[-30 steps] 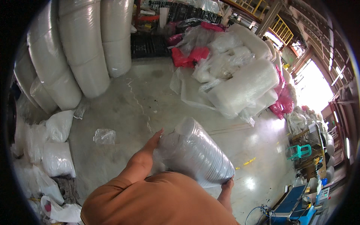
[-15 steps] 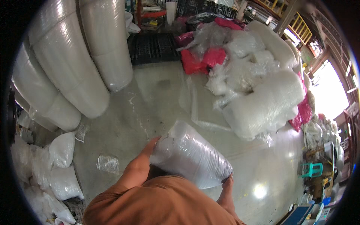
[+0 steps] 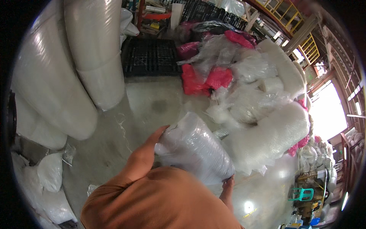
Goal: The person seals a white plastic bag containing a dark object using a handheld tape dispenser. They then write on the sealed bag with a red marker and place it on a metal rack among other similar packages.
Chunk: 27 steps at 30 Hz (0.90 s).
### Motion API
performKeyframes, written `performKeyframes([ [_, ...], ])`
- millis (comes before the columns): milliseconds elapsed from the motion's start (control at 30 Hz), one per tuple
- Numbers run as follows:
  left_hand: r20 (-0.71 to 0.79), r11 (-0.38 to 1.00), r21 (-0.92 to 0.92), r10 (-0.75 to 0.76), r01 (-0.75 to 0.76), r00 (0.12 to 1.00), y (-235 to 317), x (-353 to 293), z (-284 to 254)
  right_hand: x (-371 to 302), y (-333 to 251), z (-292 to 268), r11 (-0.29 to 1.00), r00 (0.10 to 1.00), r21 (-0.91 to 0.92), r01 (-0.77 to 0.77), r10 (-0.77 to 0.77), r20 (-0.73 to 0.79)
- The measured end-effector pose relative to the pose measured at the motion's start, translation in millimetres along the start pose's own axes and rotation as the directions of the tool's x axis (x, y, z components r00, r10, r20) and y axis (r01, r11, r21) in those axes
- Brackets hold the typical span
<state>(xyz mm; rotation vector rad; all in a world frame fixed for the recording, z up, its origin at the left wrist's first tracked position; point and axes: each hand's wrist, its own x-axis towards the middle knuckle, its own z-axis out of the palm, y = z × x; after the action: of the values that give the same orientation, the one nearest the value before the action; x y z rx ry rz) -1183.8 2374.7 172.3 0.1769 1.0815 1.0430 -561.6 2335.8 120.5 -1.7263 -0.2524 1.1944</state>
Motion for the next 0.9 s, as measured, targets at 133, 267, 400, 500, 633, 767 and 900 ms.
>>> performKeyframes([
  [133,0.003,0.997,0.068,0.029,-0.029,1.000,97,84,-31,42,-16,127,0.997,0.999,-0.064,-0.041,0.040,-0.017],
  [267,-0.069,0.996,0.081,-0.035,0.041,0.997,168,213,-56,116,-37,243,0.996,0.998,-0.089,-0.017,0.011,-0.068],
  [400,-0.168,0.968,0.195,0.192,-0.158,0.967,256,321,-139,189,-60,420,0.993,0.990,-0.112,0.039,-0.024,0.137],
  [500,-0.079,0.970,0.000,-0.242,0.243,0.967,322,359,-102,204,-97,447,0.949,0.981,-0.307,0.073,-0.013,0.194],
  [633,-0.087,0.992,-0.040,-0.121,0.118,0.989,386,419,-148,234,-140,600,0.942,1.000,-0.335,-0.017,0.016,-0.005],
  [767,-0.116,0.985,-0.121,-0.136,0.122,0.984,469,484,-184,230,-181,739,0.905,1.000,-0.425,0.010,-0.007,0.008],
  [900,-0.009,0.984,-0.168,-0.064,0.062,0.998,599,563,-203,241,-226,878,0.940,0.985,-0.307,0.148,-0.113,0.127],
])
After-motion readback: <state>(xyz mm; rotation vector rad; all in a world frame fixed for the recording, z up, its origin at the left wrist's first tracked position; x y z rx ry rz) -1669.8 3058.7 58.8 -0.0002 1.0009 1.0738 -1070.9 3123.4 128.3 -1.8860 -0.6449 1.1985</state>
